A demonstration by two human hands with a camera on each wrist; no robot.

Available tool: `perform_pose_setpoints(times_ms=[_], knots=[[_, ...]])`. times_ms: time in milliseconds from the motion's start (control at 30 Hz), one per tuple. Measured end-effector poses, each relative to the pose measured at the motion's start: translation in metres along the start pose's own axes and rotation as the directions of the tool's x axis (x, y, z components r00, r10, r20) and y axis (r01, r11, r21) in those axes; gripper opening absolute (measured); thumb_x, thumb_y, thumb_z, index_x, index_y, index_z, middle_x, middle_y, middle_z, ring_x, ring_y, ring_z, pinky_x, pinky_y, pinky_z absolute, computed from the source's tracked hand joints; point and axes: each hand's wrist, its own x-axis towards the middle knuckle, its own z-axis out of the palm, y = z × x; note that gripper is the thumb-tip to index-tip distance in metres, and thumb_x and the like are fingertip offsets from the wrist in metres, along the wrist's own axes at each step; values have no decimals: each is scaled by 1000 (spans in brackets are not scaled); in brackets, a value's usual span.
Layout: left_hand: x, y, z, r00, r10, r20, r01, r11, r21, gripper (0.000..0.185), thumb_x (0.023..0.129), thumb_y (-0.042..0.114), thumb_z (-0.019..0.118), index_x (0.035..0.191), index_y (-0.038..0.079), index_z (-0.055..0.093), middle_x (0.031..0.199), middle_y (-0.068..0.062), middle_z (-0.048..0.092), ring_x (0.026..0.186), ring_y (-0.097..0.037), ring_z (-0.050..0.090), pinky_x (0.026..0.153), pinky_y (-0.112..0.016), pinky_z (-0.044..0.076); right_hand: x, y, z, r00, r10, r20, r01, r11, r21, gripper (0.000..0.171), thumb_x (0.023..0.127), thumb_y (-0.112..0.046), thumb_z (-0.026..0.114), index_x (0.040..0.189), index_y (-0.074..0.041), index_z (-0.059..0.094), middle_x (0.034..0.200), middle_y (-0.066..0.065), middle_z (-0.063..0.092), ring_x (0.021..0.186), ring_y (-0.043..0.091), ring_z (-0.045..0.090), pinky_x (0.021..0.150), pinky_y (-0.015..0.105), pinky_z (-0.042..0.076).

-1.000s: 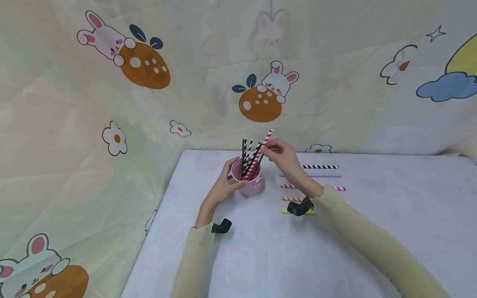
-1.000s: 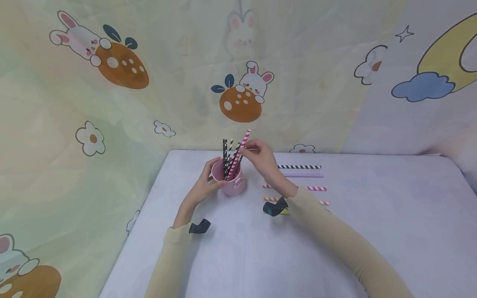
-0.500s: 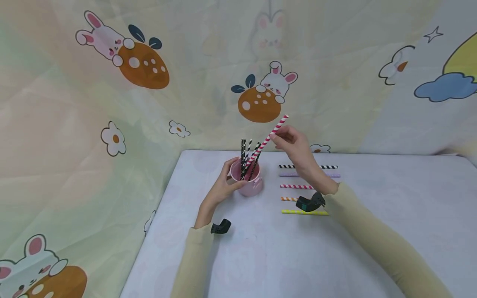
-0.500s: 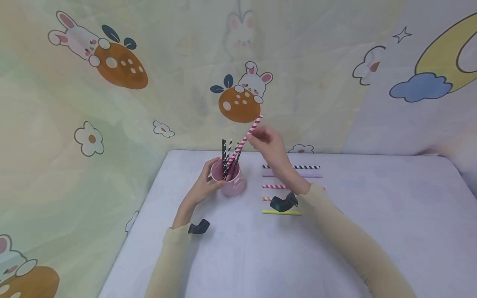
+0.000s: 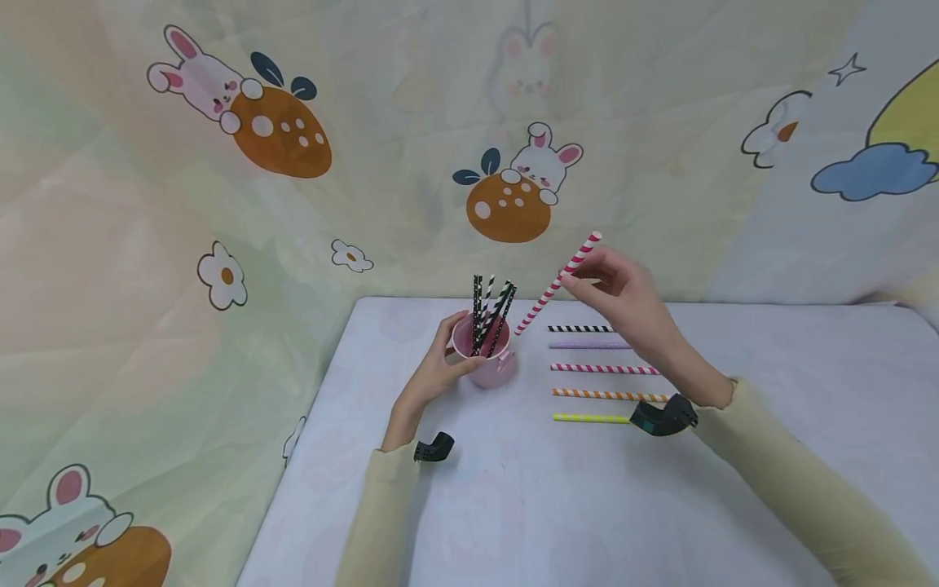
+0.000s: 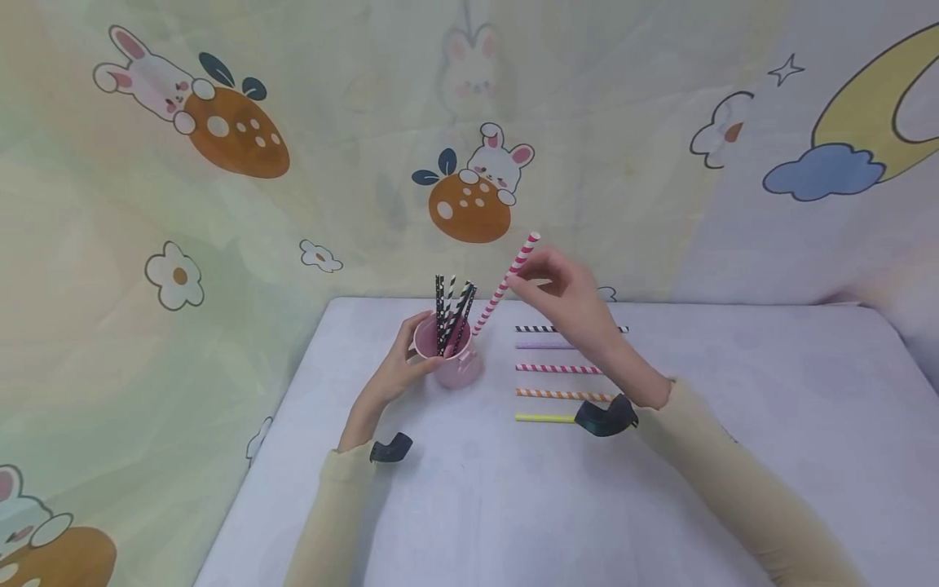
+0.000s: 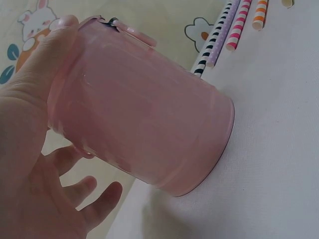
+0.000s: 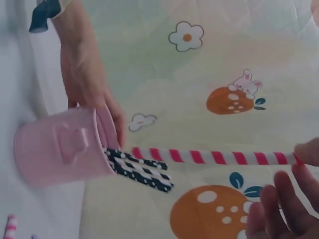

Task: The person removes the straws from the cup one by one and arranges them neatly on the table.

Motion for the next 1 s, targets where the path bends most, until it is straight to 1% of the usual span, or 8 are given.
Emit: perform_pose_setpoints(times_ms=[133,267,400,533,733,800,867,1000], knots=[[0,-1,0,1000,-3,3,3,1000,1,84,90,7,73,157,6,23,160,-18,33,147,-35,33,118,-59,31,-17,-3,-13,995,-10,99,28,983,-181,16,95,-23,71,108,-15,67,104,-2,66,97,12,65,82,16,55],[0,-1,0,1000,-5,3,5,1000,5,84,90,7,73,157,6,22,160,-18,32,147,-36,33,117,-58,32,-38,-1,-25,976,-24,218,108,918,-383,16,92,-20,74,107,-20,67,103,-9,67,94,5,63,84,20,56],[-1,0,0,1000,-6,1,6,1000,2,84,90,7,73,157,7,22,160,-18,32,147,-36,33,118,-58,32,-59,-1,-31,960,-1,281,168,805,-569,18,90,-17,75,105,-20,67,103,-10,67,95,9,63,83,32,57],[-1,0,0,1000,-11,-2,11,1000,-3,84,90,7,73,157,7,23,160,-18,31,147,-36,32,118,-58,32,-78,-4,-31,956,40,289,189,671,-717,16,87,-15,75,101,-18,67,99,-4,67,92,15,62,75,36,56],[0,-2,1,1000,-14,0,14,1000,0,85,89,9,74,157,7,22,160,-18,32,148,-35,32,118,-57,32,-101,2,-21,949,-60,311,303,456,-837,19,79,-7,78,92,-11,65,87,1,63,78,18,57,63,32,51],[2,-11,1,1000,-16,-3,16,1000,0,86,89,9,74,158,9,22,161,-17,31,148,-34,31,119,-57,31,-108,7,-15,947,-69,314,315,395,-863,20,78,-6,79,91,-9,63,84,2,61,76,20,56,61,32,49],[4,-20,1,1000,-16,-9,16,1000,-5,86,90,9,74,158,12,22,161,-15,31,149,-33,31,119,-57,30,-115,12,-9,945,-60,320,321,348,-881,22,76,-5,80,90,-8,63,83,4,62,75,21,56,61,33,50],[8,-36,2,999,-27,-27,27,1000,-8,85,90,12,75,157,24,24,160,-8,33,147,-27,34,119,-52,32,-129,26,5,940,-14,340,328,300,-896,22,76,-3,78,90,-7,62,82,5,61,74,23,56,62,35,49]])
